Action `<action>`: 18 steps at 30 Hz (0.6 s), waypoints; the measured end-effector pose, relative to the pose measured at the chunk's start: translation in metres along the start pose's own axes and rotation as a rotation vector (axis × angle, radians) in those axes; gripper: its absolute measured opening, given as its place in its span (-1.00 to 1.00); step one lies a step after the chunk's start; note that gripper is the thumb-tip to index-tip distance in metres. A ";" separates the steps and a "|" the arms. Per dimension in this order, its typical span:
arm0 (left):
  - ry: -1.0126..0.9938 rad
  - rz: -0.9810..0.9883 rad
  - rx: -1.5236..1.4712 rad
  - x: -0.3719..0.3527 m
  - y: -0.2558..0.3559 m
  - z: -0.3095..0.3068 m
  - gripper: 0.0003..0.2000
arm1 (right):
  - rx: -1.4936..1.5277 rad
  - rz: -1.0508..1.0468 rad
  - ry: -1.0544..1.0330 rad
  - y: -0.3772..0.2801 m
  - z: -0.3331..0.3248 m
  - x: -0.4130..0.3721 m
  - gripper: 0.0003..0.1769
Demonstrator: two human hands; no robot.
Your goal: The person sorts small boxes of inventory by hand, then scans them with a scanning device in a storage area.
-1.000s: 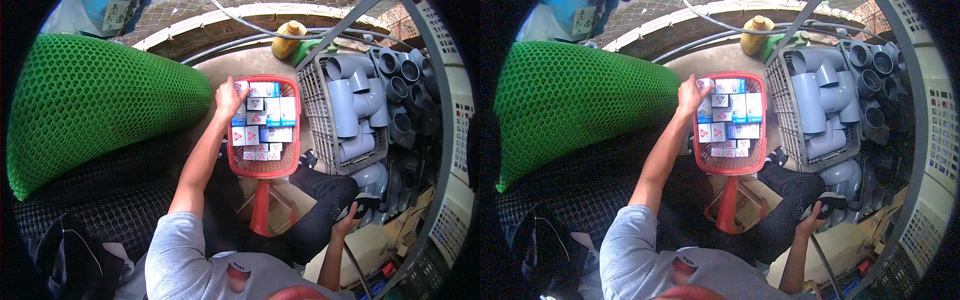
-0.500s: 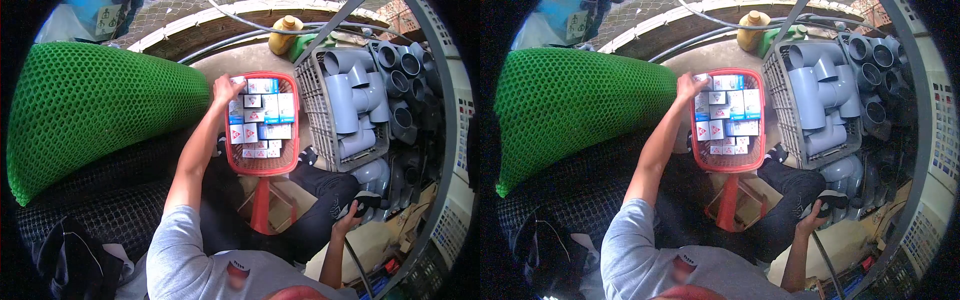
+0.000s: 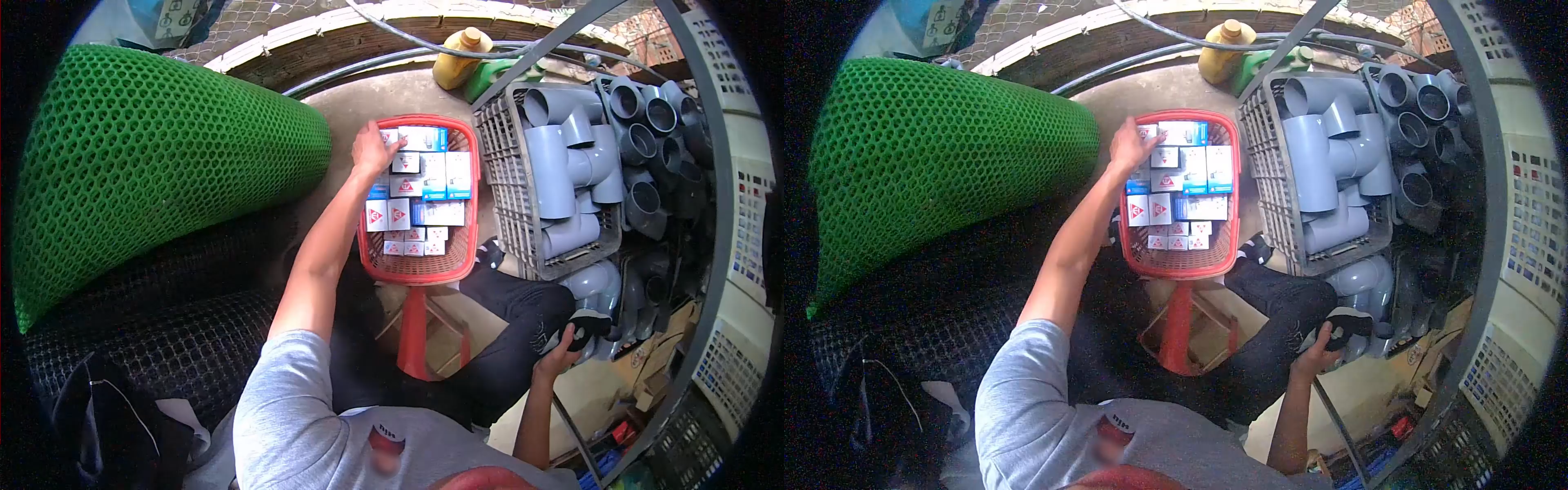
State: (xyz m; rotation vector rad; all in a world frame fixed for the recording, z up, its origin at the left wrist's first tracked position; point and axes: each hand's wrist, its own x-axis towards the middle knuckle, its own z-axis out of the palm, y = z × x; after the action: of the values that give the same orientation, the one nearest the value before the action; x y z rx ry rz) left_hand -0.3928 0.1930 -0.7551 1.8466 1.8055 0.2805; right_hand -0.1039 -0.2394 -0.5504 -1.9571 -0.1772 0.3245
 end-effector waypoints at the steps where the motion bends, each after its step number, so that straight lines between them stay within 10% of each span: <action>1: 0.031 0.008 0.052 -0.007 0.010 -0.011 -0.35 | 0.024 -0.023 0.003 0.002 0.000 0.000 -0.31; 5: 0.262 0.432 0.196 -0.025 -0.009 0.013 -0.34 | 0.083 0.010 -0.002 0.009 -0.004 -0.002 -0.25; 6: -0.051 0.342 0.332 -0.025 -0.031 0.036 -0.26 | 0.093 0.014 -0.003 0.002 -0.001 -0.006 -0.25; 10: -0.111 0.336 0.340 -0.036 -0.017 0.019 -0.20 | 0.088 0.025 -0.004 -0.011 0.010 -0.007 -0.26; 16: 0.133 0.417 0.075 -0.080 0.042 -0.054 -0.31 | 0.069 -0.123 -0.151 -0.007 0.005 -0.011 -0.56; 18: -0.124 0.377 -0.459 -0.134 0.063 -0.083 -0.37 | -0.036 -0.286 -0.205 -0.023 0.010 -0.019 -0.62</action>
State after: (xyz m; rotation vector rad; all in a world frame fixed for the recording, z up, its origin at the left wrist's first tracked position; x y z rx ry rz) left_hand -0.3908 0.0839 -0.6247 1.8025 1.1760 0.6445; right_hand -0.1240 -0.2270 -0.5304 -1.9007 -0.5927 0.3336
